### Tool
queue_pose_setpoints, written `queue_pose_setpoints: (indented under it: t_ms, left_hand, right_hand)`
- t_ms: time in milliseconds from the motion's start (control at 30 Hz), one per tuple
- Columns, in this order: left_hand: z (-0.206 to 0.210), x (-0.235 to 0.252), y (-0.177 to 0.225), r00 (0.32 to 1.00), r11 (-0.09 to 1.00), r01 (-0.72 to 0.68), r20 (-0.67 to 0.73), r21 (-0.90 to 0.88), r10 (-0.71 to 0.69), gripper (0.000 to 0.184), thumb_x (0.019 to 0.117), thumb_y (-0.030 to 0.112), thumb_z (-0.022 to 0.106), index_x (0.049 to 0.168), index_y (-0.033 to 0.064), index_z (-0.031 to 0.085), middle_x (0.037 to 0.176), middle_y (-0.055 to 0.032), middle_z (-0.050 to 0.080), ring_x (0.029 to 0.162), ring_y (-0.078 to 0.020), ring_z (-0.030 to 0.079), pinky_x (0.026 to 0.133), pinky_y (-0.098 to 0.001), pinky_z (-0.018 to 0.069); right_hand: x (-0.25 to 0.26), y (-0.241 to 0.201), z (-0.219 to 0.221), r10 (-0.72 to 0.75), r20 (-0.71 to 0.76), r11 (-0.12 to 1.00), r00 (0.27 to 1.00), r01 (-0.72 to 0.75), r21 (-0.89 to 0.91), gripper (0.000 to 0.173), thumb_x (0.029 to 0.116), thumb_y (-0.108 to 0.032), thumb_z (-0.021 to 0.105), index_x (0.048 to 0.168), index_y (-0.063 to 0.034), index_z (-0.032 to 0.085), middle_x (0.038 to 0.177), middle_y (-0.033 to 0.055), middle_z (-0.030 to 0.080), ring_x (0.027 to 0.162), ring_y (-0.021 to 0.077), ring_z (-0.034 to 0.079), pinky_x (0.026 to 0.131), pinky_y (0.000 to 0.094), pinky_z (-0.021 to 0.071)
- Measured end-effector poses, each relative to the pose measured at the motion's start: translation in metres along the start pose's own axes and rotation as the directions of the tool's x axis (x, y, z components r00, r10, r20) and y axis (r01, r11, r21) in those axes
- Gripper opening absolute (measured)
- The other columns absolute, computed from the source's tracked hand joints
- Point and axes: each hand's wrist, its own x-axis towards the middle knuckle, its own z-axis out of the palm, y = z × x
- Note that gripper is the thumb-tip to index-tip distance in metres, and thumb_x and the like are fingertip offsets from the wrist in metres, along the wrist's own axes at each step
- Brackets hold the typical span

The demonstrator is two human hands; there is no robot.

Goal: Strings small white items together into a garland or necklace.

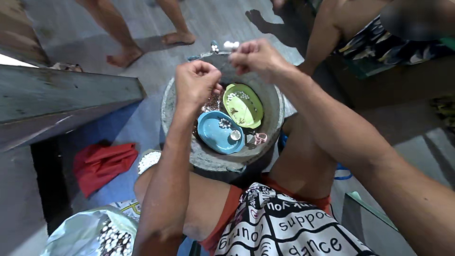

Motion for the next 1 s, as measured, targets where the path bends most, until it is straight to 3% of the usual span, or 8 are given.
queue_pose_setpoints:
  t_ms: [100,267,433,567,667,767,833,1000]
  left_hand:
    - [-0.02,-0.006,0.004,0.999,1.0,0.009,-0.04,-0.001,-0.009,0.005,0.0944,0.005,0.07,0.098,0.0011,0.069,0.081,-0.0049,0.074,0.065,-0.0168,0.073,0.063,-0.0345,0.066]
    - [0.011,0.004,-0.028,0.996,0.996,0.012,0.084,0.092,-0.02,0.021,0.098,0.022,0.072,0.104,0.002,0.072,0.084,-0.0069,0.075,0.065,-0.0178,0.074,0.062,-0.0364,0.0661]
    - [0.047,0.03,-0.065,0.994,0.994,0.03,0.1,0.106,-0.04,0.022,0.0961,0.024,0.075,0.104,0.0032,0.072,0.087,-0.0065,0.076,0.067,-0.0168,0.074,0.064,-0.0366,0.0662]
    - [0.05,0.046,-0.077,0.982,0.986,0.109,0.138,0.128,-0.127,0.052,0.1011,0.039,0.066,0.139,0.005,0.058,0.114,-0.0143,0.072,0.09,-0.0239,0.075,0.08,-0.0445,0.0653]
    - [0.042,0.045,-0.055,0.996,0.999,0.012,0.09,0.039,-0.015,0.041,0.107,0.024,0.056,0.141,0.0024,0.055,0.127,-0.0156,0.067,0.1,-0.0235,0.074,0.085,-0.043,0.0644]
    - [0.034,0.039,-0.029,0.984,0.989,-0.138,0.105,-0.052,0.143,0.041,0.1064,0.018,0.055,0.144,0.0013,0.053,0.133,-0.0151,0.064,0.105,-0.0231,0.073,0.086,-0.0415,0.0648]
    - [0.032,0.035,-0.021,0.972,0.979,-0.203,0.117,-0.009,0.203,0.04,0.1046,0.021,0.06,0.139,0.0015,0.059,0.126,-0.0126,0.068,0.1,-0.0208,0.074,0.085,-0.0409,0.0653]
    - [0.032,0.034,-0.029,0.961,0.958,-0.272,0.078,0.092,0.265,0.021,0.0987,0.02,0.07,0.112,0.0046,0.073,0.092,-0.0035,0.075,0.077,-0.0122,0.073,0.073,-0.0338,0.0645]
  right_hand:
    - [0.001,-0.006,-0.038,-0.044,-0.175,0.999,0.984,0.04,-0.027,0.017,0.1004,-0.016,0.066,0.106,-0.0009,0.068,0.092,0.0048,0.072,0.075,0.0136,0.07,0.076,0.0341,0.0626]
    - [-0.008,-0.006,-0.03,-0.096,-0.075,0.968,0.993,0.075,-0.241,0.018,0.1,-0.021,0.067,0.103,-0.0035,0.072,0.089,0.0038,0.073,0.076,0.0131,0.071,0.073,0.0332,0.0624]
    - [-0.001,0.001,-0.028,-0.11,-0.08,0.904,0.991,0.066,-0.423,0.019,0.0996,-0.026,0.067,0.103,-0.0093,0.076,0.09,0.0002,0.075,0.075,0.0103,0.071,0.074,0.033,0.0623]
    - [-0.003,0.005,-0.034,-0.09,-0.067,0.902,0.994,0.053,-0.428,0.023,0.1018,-0.029,0.065,0.104,-0.0097,0.076,0.091,0.0015,0.074,0.077,0.0114,0.071,0.075,0.0345,0.0622]
    - [-0.005,0.007,-0.037,-0.046,-0.021,0.907,0.999,0.033,-0.421,0.025,0.1031,-0.031,0.063,0.106,-0.0092,0.076,0.092,0.0028,0.074,0.079,0.012,0.071,0.076,0.0356,0.0618]
    - [-0.005,0.009,-0.033,-0.045,0.027,0.906,0.999,0.052,-0.42,0.025,0.103,-0.029,0.062,0.102,-0.0091,0.077,0.088,0.0028,0.073,0.075,0.0119,0.07,0.073,0.0358,0.0615]
    - [-0.005,0.008,-0.028,-0.056,0.043,0.898,0.998,0.069,-0.435,0.024,0.1021,-0.029,0.062,0.099,-0.0105,0.077,0.087,0.0016,0.073,0.075,0.0115,0.07,0.073,0.0367,0.0611]
    - [-0.002,0.011,-0.019,-0.125,0.094,0.873,0.988,0.154,-0.463,0.021,0.1,-0.028,0.064,0.1,-0.0132,0.079,0.083,-0.0012,0.073,0.07,0.0088,0.067,0.069,0.0354,0.0578]
